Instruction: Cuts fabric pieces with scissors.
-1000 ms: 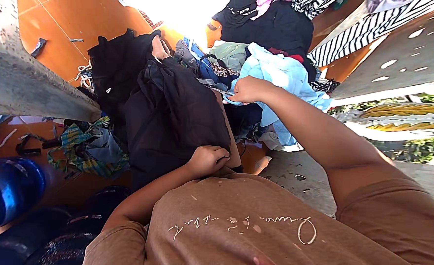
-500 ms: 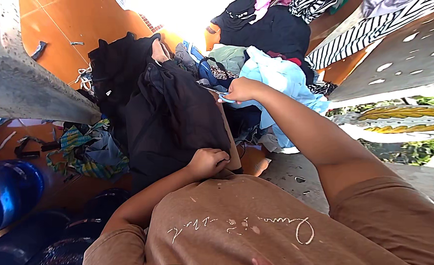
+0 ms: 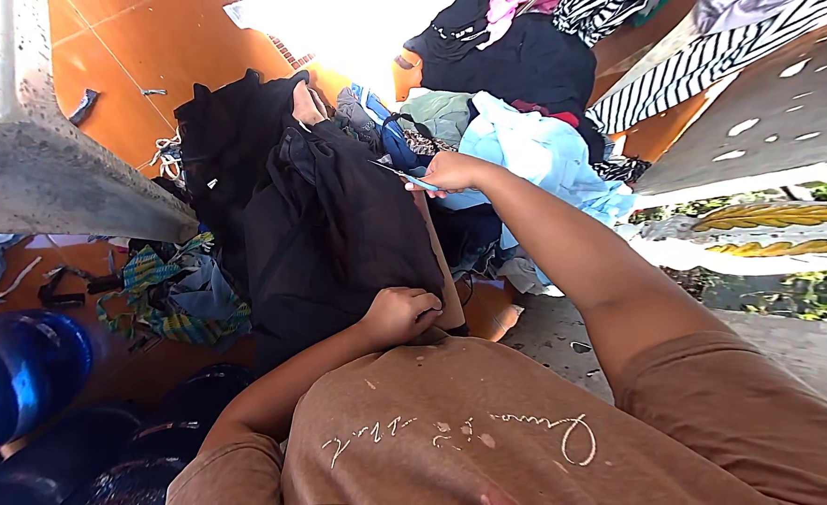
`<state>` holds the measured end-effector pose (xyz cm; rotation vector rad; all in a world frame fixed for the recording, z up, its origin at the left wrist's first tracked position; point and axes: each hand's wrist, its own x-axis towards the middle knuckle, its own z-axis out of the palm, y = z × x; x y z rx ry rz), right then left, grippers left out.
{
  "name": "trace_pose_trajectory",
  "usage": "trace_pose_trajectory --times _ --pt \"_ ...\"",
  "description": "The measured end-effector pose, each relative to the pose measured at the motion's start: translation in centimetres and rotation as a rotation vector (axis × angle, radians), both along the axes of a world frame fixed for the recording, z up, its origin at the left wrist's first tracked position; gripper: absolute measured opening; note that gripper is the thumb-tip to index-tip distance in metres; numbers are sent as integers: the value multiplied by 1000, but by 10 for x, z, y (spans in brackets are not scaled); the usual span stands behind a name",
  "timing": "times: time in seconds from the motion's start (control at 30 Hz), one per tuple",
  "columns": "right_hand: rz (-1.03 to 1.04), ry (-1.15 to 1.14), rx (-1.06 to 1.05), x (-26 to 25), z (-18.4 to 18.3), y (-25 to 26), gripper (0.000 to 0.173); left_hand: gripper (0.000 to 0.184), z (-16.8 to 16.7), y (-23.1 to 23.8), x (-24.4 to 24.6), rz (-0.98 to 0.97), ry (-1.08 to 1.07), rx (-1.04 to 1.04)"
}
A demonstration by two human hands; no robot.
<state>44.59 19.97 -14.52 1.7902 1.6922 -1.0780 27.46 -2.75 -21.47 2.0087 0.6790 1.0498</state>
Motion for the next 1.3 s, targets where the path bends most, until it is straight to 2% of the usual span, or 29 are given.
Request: trace_pose_trajectory --times 0.2,0.33,0.43,0.67,0.93,1.13,1.2,1.3 --pt "-283 251 -104 6 -2 -3 48 12 0 1 0 -10 -1 -8" --pt "-341 257 -134 5 -5 3 52 12 -2 1 1 -12 -2 -18" --pt "-323 242 -132 4 -9 9 53 12 -2 1 1 -9 2 -22" --pt "-272 285 -177 6 -14 28 43 12 -3 1 3 -12 13 -35" --pt "-304 252 -200 -6 -28 40 53 12 -6 2 4 -31 20 -40" --pt "-255 239 -157 -14 -23 41 43 12 -5 3 2 -37 10 -43" --pt "-206 228 -155 -12 -18 37 44 12 -3 4 1 -40 3 -50" --pt "-47 93 -212 2 -5 30 47 12 4 8 -8 -16 -7 -56"
